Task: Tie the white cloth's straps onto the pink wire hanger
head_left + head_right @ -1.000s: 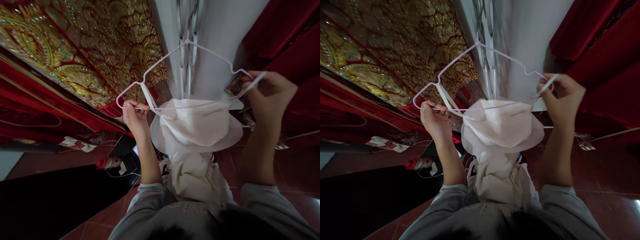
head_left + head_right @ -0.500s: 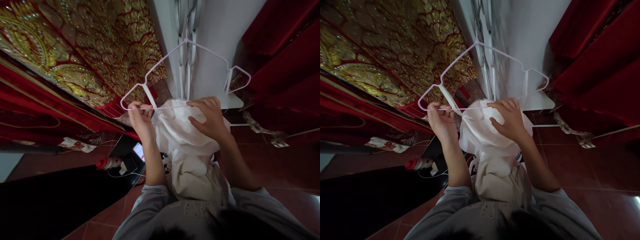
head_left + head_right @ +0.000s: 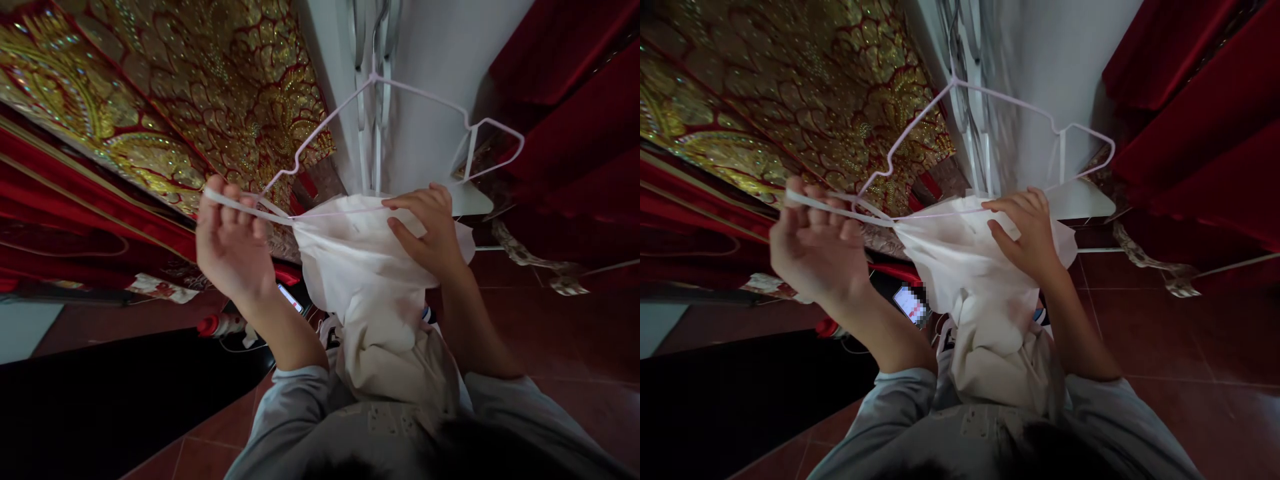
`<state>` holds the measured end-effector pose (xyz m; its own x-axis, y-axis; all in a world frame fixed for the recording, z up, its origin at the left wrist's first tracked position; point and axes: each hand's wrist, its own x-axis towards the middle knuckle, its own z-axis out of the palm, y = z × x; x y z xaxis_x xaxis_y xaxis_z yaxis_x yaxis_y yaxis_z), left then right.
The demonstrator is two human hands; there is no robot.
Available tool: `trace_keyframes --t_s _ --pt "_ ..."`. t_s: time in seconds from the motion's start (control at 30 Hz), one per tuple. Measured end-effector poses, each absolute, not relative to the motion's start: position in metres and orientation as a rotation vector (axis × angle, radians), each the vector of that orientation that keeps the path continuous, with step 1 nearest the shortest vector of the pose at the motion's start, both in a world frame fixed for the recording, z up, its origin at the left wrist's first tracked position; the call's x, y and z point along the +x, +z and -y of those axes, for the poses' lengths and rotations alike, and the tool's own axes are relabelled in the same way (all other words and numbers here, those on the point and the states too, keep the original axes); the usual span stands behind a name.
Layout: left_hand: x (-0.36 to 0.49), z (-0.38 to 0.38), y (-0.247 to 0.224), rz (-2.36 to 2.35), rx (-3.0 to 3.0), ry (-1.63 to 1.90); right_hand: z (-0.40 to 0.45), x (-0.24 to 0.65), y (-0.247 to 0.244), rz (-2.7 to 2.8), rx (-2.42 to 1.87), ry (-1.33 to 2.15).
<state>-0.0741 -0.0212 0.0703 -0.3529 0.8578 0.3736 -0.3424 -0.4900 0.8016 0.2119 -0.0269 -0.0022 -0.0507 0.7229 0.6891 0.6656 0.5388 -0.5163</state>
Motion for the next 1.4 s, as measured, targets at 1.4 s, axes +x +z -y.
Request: trace_keyframes --t_s 1.4 --pt "-0.029 0.012 0.013 -0.946 0.940 1.988 0.035 0.217 0.014 1.850 -1.150 0.141"
